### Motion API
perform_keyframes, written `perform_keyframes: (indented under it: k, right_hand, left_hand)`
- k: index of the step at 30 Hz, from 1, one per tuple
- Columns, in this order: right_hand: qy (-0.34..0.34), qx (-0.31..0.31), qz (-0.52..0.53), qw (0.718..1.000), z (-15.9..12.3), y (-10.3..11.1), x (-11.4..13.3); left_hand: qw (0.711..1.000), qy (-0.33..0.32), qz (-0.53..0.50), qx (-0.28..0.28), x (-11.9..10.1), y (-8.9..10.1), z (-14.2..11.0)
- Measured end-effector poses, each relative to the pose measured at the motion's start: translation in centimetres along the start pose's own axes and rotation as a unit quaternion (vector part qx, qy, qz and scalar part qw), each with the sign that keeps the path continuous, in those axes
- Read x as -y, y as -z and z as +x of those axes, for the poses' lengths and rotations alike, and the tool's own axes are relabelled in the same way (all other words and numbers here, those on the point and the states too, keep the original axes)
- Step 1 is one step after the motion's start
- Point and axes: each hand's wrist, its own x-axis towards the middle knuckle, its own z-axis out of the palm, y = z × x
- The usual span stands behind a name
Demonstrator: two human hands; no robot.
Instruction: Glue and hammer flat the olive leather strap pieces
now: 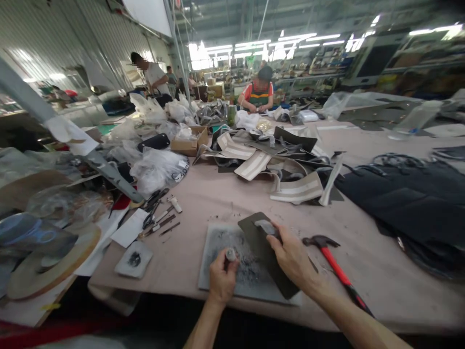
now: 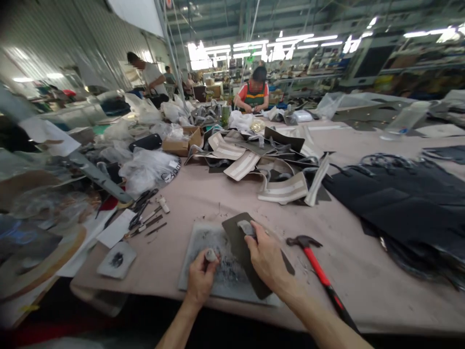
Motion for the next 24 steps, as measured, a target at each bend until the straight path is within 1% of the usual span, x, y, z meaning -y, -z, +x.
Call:
perform_keyframes:
  k: [2, 4, 5, 7, 9, 11, 13, 15, 17, 18, 20, 22, 24]
  right_hand:
    - [-0.028, -0.045, 0.038, 0.998, -5.3, -0.8, -1.4]
    - [-0.061, -0.054, 0.058, 0.995, -9.1, -2.1, -2.4]
    - [-0.078, -0.051, 0.066, 0.993, -10.4, -2.7, -2.8]
    - [-0.106, -0.040, 0.076, 0.991, -11.8, -3.6, -3.2]
    - [-0.123, -0.031, 0.082, 0.989, -12.0, -3.9, -3.3]
    - [-0.124, -0.020, 0.083, 0.989, -11.8, -3.8, -3.3]
    - [-0.102, -0.014, 0.079, 0.992, -11.5, -3.7, -3.4]
    - [-0.064, -0.032, 0.063, 0.995, -11.5, -3.7, -3.6]
    - [-0.040, -0.053, 0.036, 0.997, -11.7, -3.9, -3.8]
    - [-0.039, -0.055, 0.020, 0.998, -11.8, -4.0, -3.9]
    - [-0.050, -0.042, -0.005, 0.998, -11.9, -4.1, -3.9]
    - [-0.063, -0.025, -0.015, 0.998, -11.9, -3.9, -3.8]
    - [-0.071, -0.017, -0.014, 0.997, -11.8, -3.7, -3.7]
  left_hand:
    - [1.000, -0.001, 0.003, -0.005, 0.1, 0.0, 0.0]
    - [1.000, 0.006, 0.009, -0.015, 0.4, 0.0, 0.1]
    - [1.000, 0.013, 0.009, -0.018, 0.4, 0.0, 0.2]
    - [1.000, 0.025, -0.003, -0.019, 0.3, 0.0, 0.4]
    - [0.999, 0.034, -0.034, -0.008, -0.5, -0.3, 0.9]
    - [0.996, 0.041, -0.079, 0.011, -1.9, -1.2, 1.6]
    - [0.990, 0.043, -0.128, 0.034, -3.4, -3.1, 2.4]
    - [0.983, 0.043, -0.164, 0.068, -4.4, -5.5, 3.2]
    - [0.976, 0.046, -0.184, 0.107, -4.5, -8.0, 3.9]
    - [0.973, 0.050, -0.189, 0.122, -4.3, -9.1, 4.2]
    - [0.970, 0.058, -0.193, 0.139, -3.5, -10.6, 4.5]
    - [0.969, 0.064, -0.193, 0.143, -2.8, -11.3, 4.5]
    - [0.968, 0.067, -0.192, 0.146, -2.5, -11.2, 4.4]
